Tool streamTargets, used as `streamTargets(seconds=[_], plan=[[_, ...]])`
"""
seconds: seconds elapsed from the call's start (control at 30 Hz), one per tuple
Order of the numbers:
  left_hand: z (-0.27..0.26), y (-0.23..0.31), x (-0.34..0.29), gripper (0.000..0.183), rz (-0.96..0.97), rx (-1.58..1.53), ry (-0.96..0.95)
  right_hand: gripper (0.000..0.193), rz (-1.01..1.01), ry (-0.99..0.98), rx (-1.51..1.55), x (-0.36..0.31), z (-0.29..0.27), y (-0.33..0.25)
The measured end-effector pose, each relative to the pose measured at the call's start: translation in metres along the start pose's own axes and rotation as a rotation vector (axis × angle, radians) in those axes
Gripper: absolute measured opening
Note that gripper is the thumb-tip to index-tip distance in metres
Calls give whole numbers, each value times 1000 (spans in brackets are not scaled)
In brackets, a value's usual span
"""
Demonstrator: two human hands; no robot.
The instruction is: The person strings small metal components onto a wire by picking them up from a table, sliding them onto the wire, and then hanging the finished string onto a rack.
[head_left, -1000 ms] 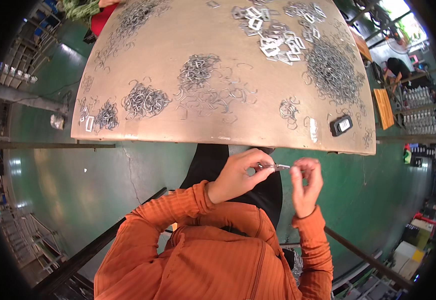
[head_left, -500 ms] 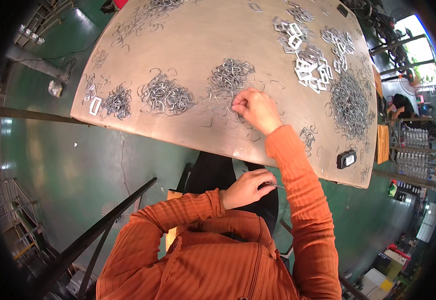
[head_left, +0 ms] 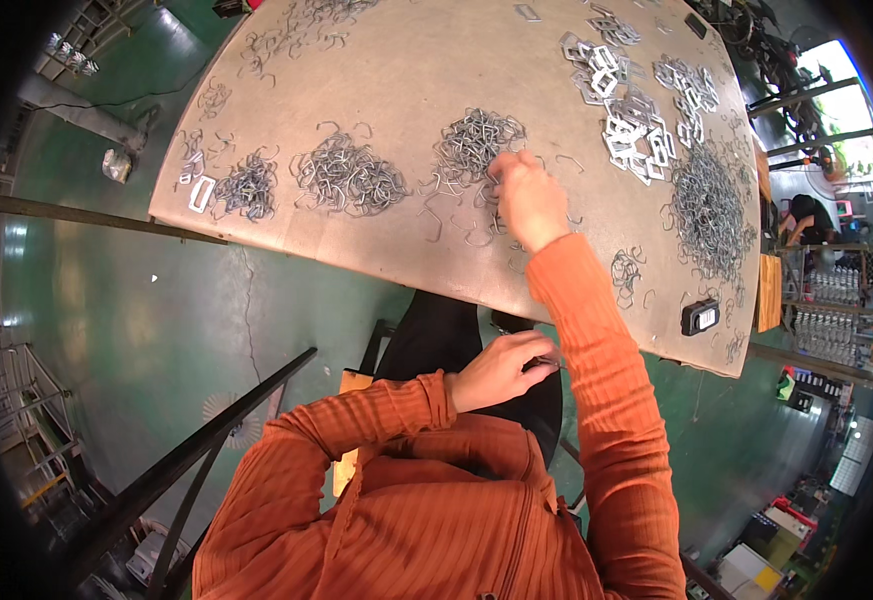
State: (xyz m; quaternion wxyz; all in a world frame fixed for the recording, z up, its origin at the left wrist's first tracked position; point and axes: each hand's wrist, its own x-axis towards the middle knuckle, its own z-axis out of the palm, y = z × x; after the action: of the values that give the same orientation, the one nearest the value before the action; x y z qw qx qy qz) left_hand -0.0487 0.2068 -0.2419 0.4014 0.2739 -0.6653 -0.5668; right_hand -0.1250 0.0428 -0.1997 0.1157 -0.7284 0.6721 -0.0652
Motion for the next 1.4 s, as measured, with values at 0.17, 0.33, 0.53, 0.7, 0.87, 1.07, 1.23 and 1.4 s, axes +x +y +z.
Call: streamTargets(seconds=[0.17, 0.33, 0.53, 0.7, 0.87, 1.07, 1.23, 1.4], plan=[[2, 1, -1, 13, -15, -26, -34, 33, -282, 250, 76, 11, 5, 3], [6, 6, 0, 12, 8, -16, -12, 32, -241, 146, 147, 36, 8, 8], [7, 0, 1, 10, -7, -47, -68, 22, -249, 311, 403, 67, -32, 37], [5, -2, 2, 11, -10, -39, -83, 18, -306, 298, -7, 55, -24, 29], [6, -8, 1, 19, -5, 2, -34, 13, -147, -171, 204, 29, -11, -24], [4, -2, 3, 12, 48, -24, 6, 19, -225, -42, 79, 16, 19, -12], [4, 1, 5, 11, -16, -5, -51, 16, -46, -144, 649, -6, -12, 42], [0, 10, 8, 9, -55, -22, -56, 14, 297, -286, 1198, -77, -52, 78]])
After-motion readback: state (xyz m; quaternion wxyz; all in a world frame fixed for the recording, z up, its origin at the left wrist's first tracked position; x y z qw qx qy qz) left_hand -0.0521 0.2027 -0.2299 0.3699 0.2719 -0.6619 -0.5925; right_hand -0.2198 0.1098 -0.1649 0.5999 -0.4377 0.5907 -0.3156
